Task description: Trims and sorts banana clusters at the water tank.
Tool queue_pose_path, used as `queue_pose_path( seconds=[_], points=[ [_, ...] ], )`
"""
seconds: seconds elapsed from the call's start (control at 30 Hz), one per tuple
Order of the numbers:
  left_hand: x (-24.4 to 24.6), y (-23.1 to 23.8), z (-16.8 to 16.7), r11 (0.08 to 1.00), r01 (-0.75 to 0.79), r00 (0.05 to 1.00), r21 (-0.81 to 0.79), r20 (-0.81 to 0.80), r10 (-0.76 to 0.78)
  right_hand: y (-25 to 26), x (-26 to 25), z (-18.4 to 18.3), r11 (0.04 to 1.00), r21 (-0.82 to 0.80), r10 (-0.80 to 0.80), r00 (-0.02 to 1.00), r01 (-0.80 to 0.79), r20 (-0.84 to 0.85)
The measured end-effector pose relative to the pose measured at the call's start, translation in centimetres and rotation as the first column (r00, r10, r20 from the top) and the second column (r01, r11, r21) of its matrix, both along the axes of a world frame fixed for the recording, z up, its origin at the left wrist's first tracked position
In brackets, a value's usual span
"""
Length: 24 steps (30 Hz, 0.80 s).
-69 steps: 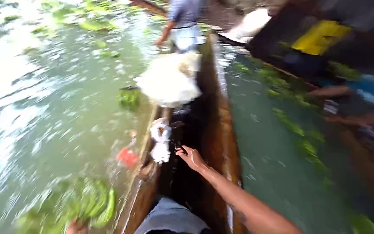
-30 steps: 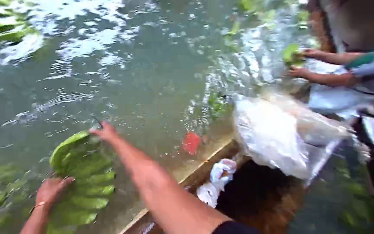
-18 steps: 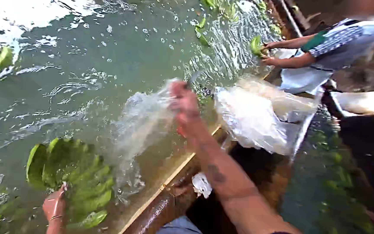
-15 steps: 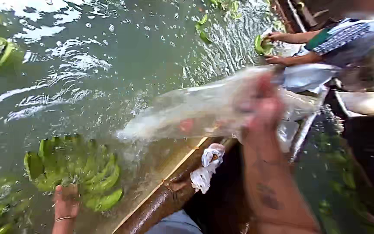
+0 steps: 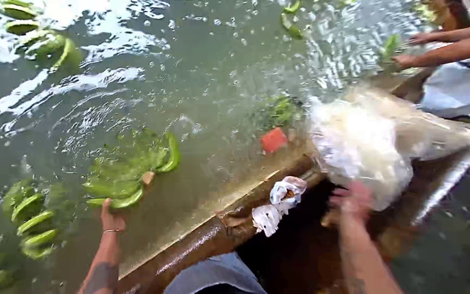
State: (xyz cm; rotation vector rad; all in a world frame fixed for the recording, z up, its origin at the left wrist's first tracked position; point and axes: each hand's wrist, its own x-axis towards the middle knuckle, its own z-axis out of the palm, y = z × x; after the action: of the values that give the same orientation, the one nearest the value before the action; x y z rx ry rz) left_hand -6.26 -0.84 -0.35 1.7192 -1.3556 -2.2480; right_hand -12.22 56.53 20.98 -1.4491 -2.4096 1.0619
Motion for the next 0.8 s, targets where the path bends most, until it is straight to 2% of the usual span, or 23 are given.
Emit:
queue_pose_path(
  seconds=[0.03, 0.1, 0.17, 0.23, 0.3, 0.43, 0.5, 0.57, 0.6, 0.67, 0.73, 0.8],
  points=[
    [0.0, 0.3, 0.3, 1.0, 0.021, 1.0, 0.022, 0.001, -0.021, -4.5, -1.7, -2.2, 0.966, -0.134, 0.231, 0.971, -0.222, 0.055],
    [-0.7, 1.3, 1.4, 0.997, 0.033, 0.999, 0.075, -0.012, -0.032, -13.1, -5.1, -6.2, 0.76, -0.344, 0.621, 0.772, -0.551, 0.136],
    [-1.5, 2.9, 2.9, 0.994, -0.014, 1.0, 0.111, -0.008, 0.015, -21.2, -7.9, -9.5, 0.558, -0.391, 0.822, 0.552, -0.732, 0.14],
    [-2.2, 4.5, 4.3, 0.987, -0.072, 0.997, 0.141, -0.01, 0.074, -27.7, -10.5, -11.7, 0.437, -0.329, 0.9, 0.404, -0.837, 0.167],
    [-2.7, 5.5, 5.1, 0.98, -0.126, 0.992, 0.153, -0.007, 0.128, -32.1, -12.8, -13.2, 0.363, -0.287, 0.924, 0.301, -0.886, 0.238],
    [-3.9, 7.0, 6.6, 0.963, -0.225, 0.974, 0.151, 0.038, 0.222, -35.7, -15.7, -14.5, 0.245, -0.294, 0.915, 0.12, -0.924, 0.385],
    [-5.0, 8.2, 7.3, 0.953, -0.28, 0.96, 0.119, 0.034, 0.278, -36.8, -16.0, -15.0, 0.232, -0.27, 0.905, 0.105, -0.935, 0.413],
    [-5.5, 10.0, 7.0, 0.941, -0.335, 0.942, 0.051, 0.009, 0.335, -38.1, -15.2, -15.9, 0.31, -0.314, 0.888, 0.154, -0.897, 0.434],
    [-5.0, 10.7, 6.4, 0.939, -0.344, 0.939, 0.025, -0.012, 0.344, -37.9, -14.4, -16.1, 0.331, -0.401, 0.903, 0.164, -0.854, 0.396],
    [-3.3, 10.5, 5.3, 0.95, -0.312, 0.948, 0.019, -0.056, 0.313, -35.5, -13.1, -17.2, 0.287, -0.569, 0.954, 0.178, -0.771, 0.24],
    [-1.9, 9.9, 5.1, 0.963, -0.263, 0.96, 0.054, -0.081, 0.267, -33.0, -12.1, -18.0, 0.274, -0.721, 0.952, 0.288, -0.637, 0.108],
    [-1.3, 10.2, 5.2, 0.963, -0.26, 0.961, 0.065, -0.084, 0.265, -32.4, -11.2, -17.9, 0.293, -0.741, 0.933, 0.35, -0.604, 0.083]
  ],
)
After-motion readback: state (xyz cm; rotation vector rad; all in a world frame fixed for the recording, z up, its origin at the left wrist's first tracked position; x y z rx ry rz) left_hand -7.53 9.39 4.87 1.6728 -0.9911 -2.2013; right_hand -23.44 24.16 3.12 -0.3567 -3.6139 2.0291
